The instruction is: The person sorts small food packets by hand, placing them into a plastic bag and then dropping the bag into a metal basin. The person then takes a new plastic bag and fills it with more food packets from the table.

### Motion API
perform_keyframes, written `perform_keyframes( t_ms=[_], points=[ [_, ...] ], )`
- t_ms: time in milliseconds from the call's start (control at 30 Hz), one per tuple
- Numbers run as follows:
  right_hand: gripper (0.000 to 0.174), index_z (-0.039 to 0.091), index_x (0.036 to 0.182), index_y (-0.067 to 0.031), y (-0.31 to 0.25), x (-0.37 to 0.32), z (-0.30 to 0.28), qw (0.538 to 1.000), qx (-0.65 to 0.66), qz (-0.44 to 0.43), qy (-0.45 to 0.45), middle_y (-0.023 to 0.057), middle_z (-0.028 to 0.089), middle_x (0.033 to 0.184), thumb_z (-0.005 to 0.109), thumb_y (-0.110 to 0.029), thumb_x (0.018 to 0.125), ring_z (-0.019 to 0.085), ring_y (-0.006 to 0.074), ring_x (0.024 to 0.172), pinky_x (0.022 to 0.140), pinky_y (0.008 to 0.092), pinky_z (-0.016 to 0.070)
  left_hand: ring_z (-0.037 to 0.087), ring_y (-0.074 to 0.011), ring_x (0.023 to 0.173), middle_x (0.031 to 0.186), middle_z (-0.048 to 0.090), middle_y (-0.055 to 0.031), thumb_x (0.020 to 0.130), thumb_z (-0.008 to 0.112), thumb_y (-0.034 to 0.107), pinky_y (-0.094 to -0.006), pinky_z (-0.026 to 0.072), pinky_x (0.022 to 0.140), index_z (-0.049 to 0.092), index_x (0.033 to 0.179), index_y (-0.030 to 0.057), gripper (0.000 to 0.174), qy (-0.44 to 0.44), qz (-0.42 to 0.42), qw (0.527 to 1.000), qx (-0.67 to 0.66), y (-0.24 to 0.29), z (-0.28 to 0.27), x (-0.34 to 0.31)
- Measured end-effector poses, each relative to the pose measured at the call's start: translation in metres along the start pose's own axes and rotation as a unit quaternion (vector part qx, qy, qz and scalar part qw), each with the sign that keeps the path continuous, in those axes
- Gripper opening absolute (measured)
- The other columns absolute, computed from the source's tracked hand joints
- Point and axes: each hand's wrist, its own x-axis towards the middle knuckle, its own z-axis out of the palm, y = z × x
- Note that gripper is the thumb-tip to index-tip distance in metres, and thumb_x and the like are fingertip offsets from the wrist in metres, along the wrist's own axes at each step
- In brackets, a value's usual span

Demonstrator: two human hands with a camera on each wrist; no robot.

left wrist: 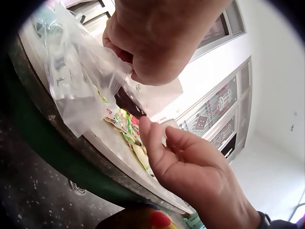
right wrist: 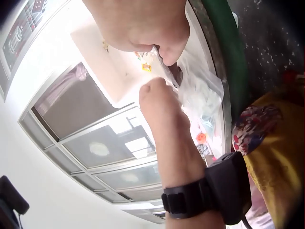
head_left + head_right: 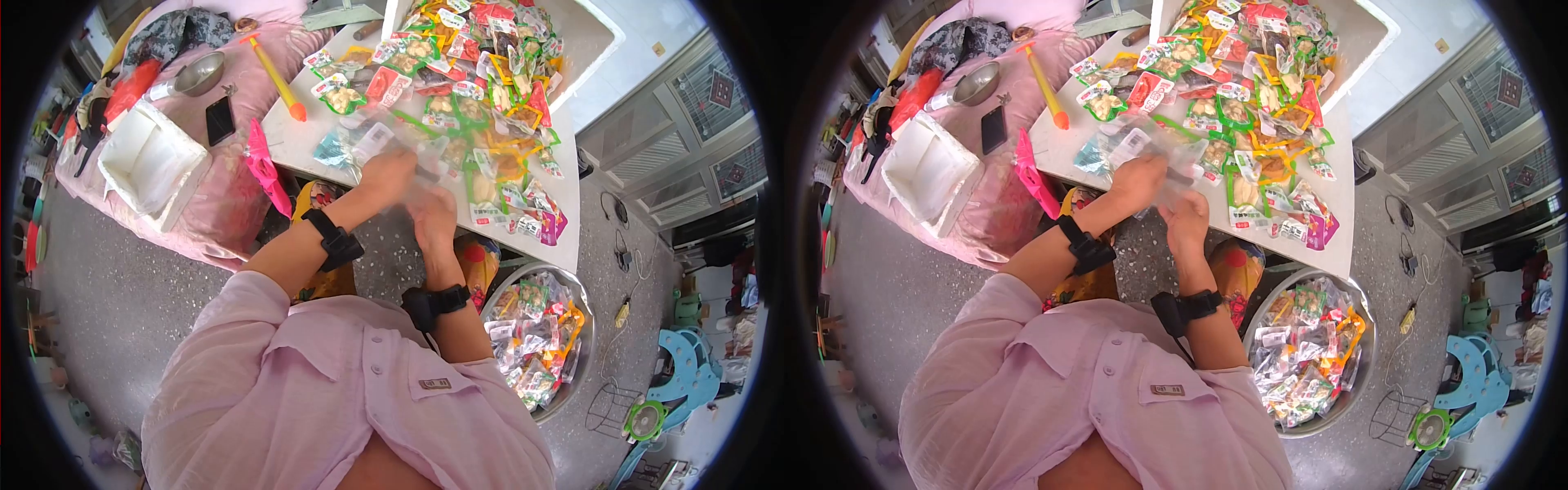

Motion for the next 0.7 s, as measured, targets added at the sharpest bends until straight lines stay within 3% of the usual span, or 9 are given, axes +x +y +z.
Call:
perform_keyframes(
  t_ms=[133,233,333,467,567,633,700],
  points=[
    [0.018,0.048,0.092,-0.0072,-0.012,0.002,0.021,0.971,-0.215,0.071,-0.081,0.006,0.052,0.089,0.051,-0.006,0.074,0.053,0.0144,0.081,0.064,0.0268,0.0441,0.053,-0.0322,0.066,0.069,0.051,-0.0134,0.071,0.047,0.012,-0.0418,0.0422,0.055,0.049,0.074,0.0053,0.008,0.005,-0.002,1.0,-0.013,0.0,-0.004,-0.003],
    [0.025,0.048,0.097,-0.0032,-0.028,0.023,0.034,0.853,-0.479,0.083,-0.192,0.0065,0.053,0.092,0.052,-0.009,0.073,0.052,0.0119,0.082,0.063,0.0239,0.0429,0.053,-0.0325,0.067,0.07,0.051,-0.0139,0.071,0.046,0.012,-0.0418,0.0421,0.056,0.049,0.074,0.0052,0.008,0.005,0.003,1.0,-0.03,-0.003,-0.002,-0.005],
    [0.03,0.047,0.101,-0.0001,-0.007,0.053,0.025,0.765,-0.539,-0.184,-0.302,0.0072,0.053,0.092,0.052,-0.01,0.073,0.052,0.0117,0.084,0.062,0.0224,0.0429,0.052,-0.0328,0.068,0.07,0.052,-0.0142,0.072,0.045,0.011,-0.0416,0.0418,0.058,0.049,0.075,0.0046,0.008,0.012,0.014,0.999,-0.04,-0.008,0.001,-0.001],
    [0.031,0.046,0.103,0.0001,-0.009,0.055,0.032,0.804,-0.484,-0.096,-0.333,0.0074,0.053,0.092,0.051,-0.009,0.074,0.052,0.0133,0.085,0.062,0.022,0.0432,0.052,-0.0317,0.072,0.075,0.052,-0.0165,0.074,0.046,0.013,-0.0377,0.0428,0.061,0.05,0.082,0.0028,0.014,-0.019,0.004,0.999,-0.03,-0.016,0.0,-0.004],
    [0.027,0.047,0.1,0.0003,-0.008,0.051,0.029,0.861,-0.432,-0.046,-0.264,0.007,0.053,0.086,0.05,-0.006,0.074,0.053,0.0131,0.076,0.059,0.0226,0.0428,0.053,-0.0278,0.08,0.088,0.053,-0.0155,0.079,0.048,0.023,-0.0341,0.0432,0.067,0.049,0.097,0.0038,0.026,-0.037,-0.045,0.984,-0.171,-0.016,-0.01,-0.01],
    [0.024,0.048,0.098,-0.0002,-0.021,0.038,0.025,0.916,-0.371,0.009,-0.152,0.0062,0.053,0.082,0.049,-0.005,0.075,0.052,0.0124,0.068,0.057,0.0231,0.0423,0.051,-0.0254,0.088,0.096,0.052,-0.0134,0.08,0.047,0.035,-0.0349,0.0408,0.075,0.046,0.104,0.0059,0.038,-0.047,-0.175,0.87,-0.458,-0.018,-0.02,-0.013],
    [0.02,0.048,0.095,-0.0003,-0.021,0.033,0.004,0.914,-0.381,-0.081,-0.116,0.0053,0.051,0.076,0.048,-0.003,0.075,0.05,0.0111,0.06,0.053,0.0232,0.0412,0.048,-0.0243,0.096,0.103,0.051,-0.0116,0.079,0.045,0.045,-0.0372,0.0375,0.082,0.044,0.109,0.0076,0.048,-0.042,-0.263,0.687,-0.676,-0.023,-0.03,-0.02]
  ],
)
